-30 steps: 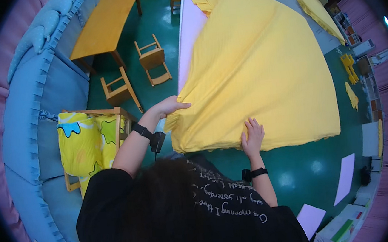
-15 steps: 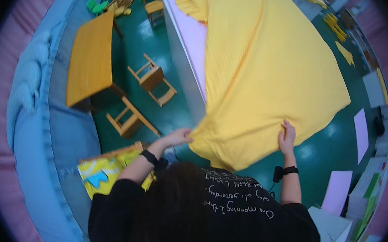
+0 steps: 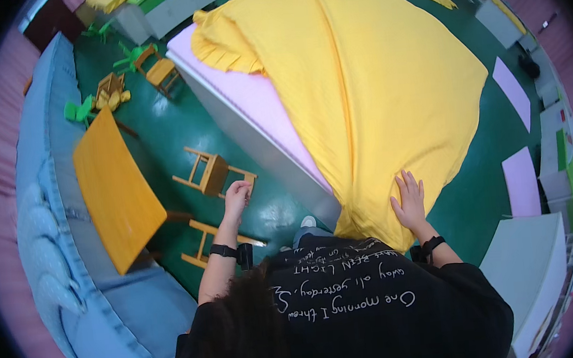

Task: The person spreads a yellow fitted sheet over a mattress on a small bed, smoothing the fabric and tucking the edges under the mattress. They pick up another yellow sheet from the floor and repeat the process on a second bed.

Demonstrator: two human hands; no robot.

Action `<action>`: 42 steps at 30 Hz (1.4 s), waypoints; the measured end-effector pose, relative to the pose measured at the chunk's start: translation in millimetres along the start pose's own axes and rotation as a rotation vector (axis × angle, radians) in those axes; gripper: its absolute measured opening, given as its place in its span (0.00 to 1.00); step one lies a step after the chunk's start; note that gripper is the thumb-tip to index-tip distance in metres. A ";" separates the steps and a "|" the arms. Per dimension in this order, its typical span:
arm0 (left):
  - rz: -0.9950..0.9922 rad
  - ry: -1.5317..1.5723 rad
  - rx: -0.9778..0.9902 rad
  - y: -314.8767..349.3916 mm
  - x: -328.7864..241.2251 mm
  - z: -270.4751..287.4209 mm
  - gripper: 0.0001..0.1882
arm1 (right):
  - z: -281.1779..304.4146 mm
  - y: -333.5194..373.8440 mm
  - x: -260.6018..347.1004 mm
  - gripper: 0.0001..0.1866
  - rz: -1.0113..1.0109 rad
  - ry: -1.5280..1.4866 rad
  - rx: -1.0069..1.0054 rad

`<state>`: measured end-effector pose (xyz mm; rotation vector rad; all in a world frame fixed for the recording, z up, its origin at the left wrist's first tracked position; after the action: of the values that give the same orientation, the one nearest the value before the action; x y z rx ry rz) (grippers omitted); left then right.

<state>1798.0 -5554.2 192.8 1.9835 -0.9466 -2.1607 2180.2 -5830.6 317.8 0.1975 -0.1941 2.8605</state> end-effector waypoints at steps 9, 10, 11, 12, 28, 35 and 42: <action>-0.214 -0.004 -0.081 -121.7 -111.7 20.4 0.05 | 15.8 -12.5 -7.1 0.29 -0.091 -0.113 0.054; -0.240 -0.052 -0.115 -134.8 -125.2 31.8 0.05 | 15.2 -15.3 -4.3 0.29 -0.086 -0.125 0.062; -0.249 -0.061 -0.117 -149.9 -140.1 39.3 0.06 | 12.1 -16.6 -1.1 0.29 -0.075 -0.134 0.079; -0.257 -0.064 -0.120 -166.4 -155.6 42.4 0.07 | 12.7 -17.5 -2.3 0.28 -0.090 -0.126 0.067; 0.046 0.184 -0.386 -493.9 -311.9 125.8 0.24 | -13.4 -5.7 32.9 0.24 -0.725 0.035 -0.040; 0.213 0.554 0.163 -527.8 -338.2 94.0 0.19 | -23.7 -35.7 52.6 0.23 -0.865 0.032 -0.082; -0.220 0.725 0.143 -544.0 -372.4 214.4 0.20 | -38.7 -73.0 105.4 0.23 -0.822 -0.010 -0.015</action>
<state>1856.5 -4867.0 263.4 2.7331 -0.7896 -1.2550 2094.9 -5728.2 304.1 0.2229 -0.1013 2.0414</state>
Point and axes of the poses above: each hand's wrist, its own y-axis away from the middle knuckle, its own z-axis out of the back of the hand, x = y × z, the point moved 8 cm from there along -y, towards the middle knuckle, and after that the axes turned 3 degrees about z, right-handed, at the moved point
